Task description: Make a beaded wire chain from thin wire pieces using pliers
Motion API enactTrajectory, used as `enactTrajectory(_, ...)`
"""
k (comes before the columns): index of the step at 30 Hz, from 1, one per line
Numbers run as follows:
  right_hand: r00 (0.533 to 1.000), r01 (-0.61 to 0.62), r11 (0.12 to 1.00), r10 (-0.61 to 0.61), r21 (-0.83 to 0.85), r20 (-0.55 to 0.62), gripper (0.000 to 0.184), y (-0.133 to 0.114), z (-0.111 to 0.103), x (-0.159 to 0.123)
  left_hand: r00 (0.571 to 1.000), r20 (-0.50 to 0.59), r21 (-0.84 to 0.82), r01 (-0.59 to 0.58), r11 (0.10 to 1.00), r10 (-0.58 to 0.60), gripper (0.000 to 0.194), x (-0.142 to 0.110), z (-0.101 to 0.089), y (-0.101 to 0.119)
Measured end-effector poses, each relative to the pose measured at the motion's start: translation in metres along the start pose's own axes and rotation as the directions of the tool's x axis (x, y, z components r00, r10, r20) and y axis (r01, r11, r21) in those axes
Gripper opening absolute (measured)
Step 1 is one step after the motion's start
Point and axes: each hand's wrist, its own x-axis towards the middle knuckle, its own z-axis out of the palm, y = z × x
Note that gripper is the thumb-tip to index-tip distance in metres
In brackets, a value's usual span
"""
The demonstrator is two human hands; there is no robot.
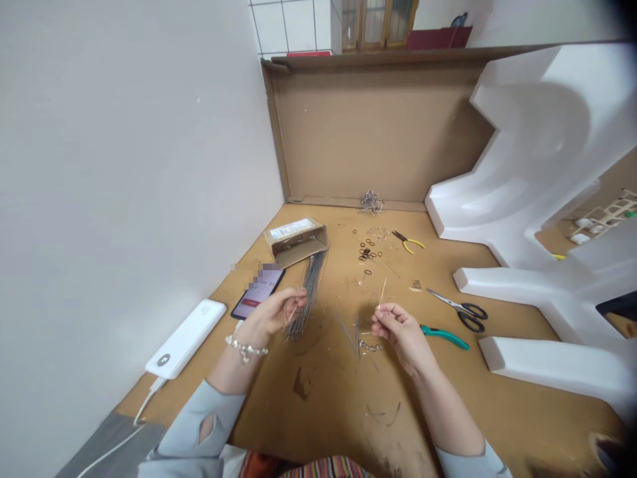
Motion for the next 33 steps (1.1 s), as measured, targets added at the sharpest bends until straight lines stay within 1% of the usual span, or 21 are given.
enactTrajectory(2,0.999,-0.043,0.999,0.042,0.032,0.026,0.033,-0.002,0.001,-0.001,0.989,0.131,-0.198,0.09,0.976,-0.065,0.016,-0.007,0.019,-0.007)
enactTrajectory(3,0.997,-0.064,0.997,0.062,0.036,0.046,0.033,-0.003,0.002,-0.002,0.982,0.178,-0.251,0.099,0.963,-0.055,0.016,-0.01,0.03,-0.009)
enactTrajectory(5,0.991,-0.101,0.995,0.098,0.027,0.097,0.033,-0.003,0.004,-0.004,0.972,0.233,-0.283,0.08,0.956,-0.013,0.02,-0.014,0.051,-0.013)
enactTrajectory(7,0.98,-0.125,0.992,0.125,-0.007,0.153,0.032,-0.002,0.005,-0.006,0.963,0.262,-0.244,0.008,0.97,0.057,0.021,-0.015,0.068,-0.012)
enactTrajectory(9,0.964,-0.143,0.988,0.153,-0.062,0.217,0.03,-0.001,0.007,-0.009,0.959,0.225,-0.153,-0.139,0.978,0.171,0.017,-0.014,0.081,-0.009)
enactTrajectory(11,0.943,-0.16,0.981,0.185,-0.108,0.278,0.027,0.002,0.008,-0.011,0.943,0.186,-0.051,-0.272,0.961,0.276,0.015,-0.009,0.088,-0.004)
enactTrajectory(13,0.923,-0.186,0.975,0.215,-0.119,0.318,0.025,0.004,0.009,-0.013,0.926,0.188,0.064,-0.344,0.937,0.327,0.016,-0.001,0.09,0.0)
enactTrajectory(15,0.912,-0.211,0.971,0.238,-0.113,0.335,0.024,0.005,0.01,-0.013,0.917,0.21,0.14,-0.372,0.918,0.34,0.017,0.007,0.09,0.003)
enactTrajectory(17,0.909,-0.225,0.968,0.249,-0.11,0.335,0.024,0.004,0.01,-0.014,0.913,0.219,0.174,-0.384,0.907,0.344,0.018,0.014,0.089,0.005)
enactTrajectory(20,0.916,-0.219,0.969,0.244,-0.112,0.317,0.024,0.003,0.01,-0.015,0.909,0.225,0.187,-0.394,0.9,0.351,0.019,0.021,0.088,0.008)
enactTrajectory(24,0.926,-0.2,0.974,0.223,-0.106,0.304,0.025,0.001,0.011,-0.015,0.898,0.274,0.166,-0.398,0.902,0.345,0.021,0.025,0.087,0.009)
enactTrajectory(27,0.929,-0.204,0.972,0.23,-0.116,0.291,0.026,0.001,0.011,-0.015,0.897,0.293,0.169,-0.39,0.905,0.332,0.023,0.026,0.086,0.008)
enactTrajectory(30,0.938,-0.194,0.967,0.232,-0.164,0.258,0.029,0.0,0.012,-0.014,0.896,0.309,0.179,-0.385,0.905,0.32,0.025,0.027,0.084,0.009)
enactTrajectory(33,0.954,-0.135,0.964,0.189,-0.229,0.233,0.032,0.001,0.012,-0.013,0.893,0.334,0.196,-0.378,0.905,0.301,0.026,0.029,0.082,0.012)
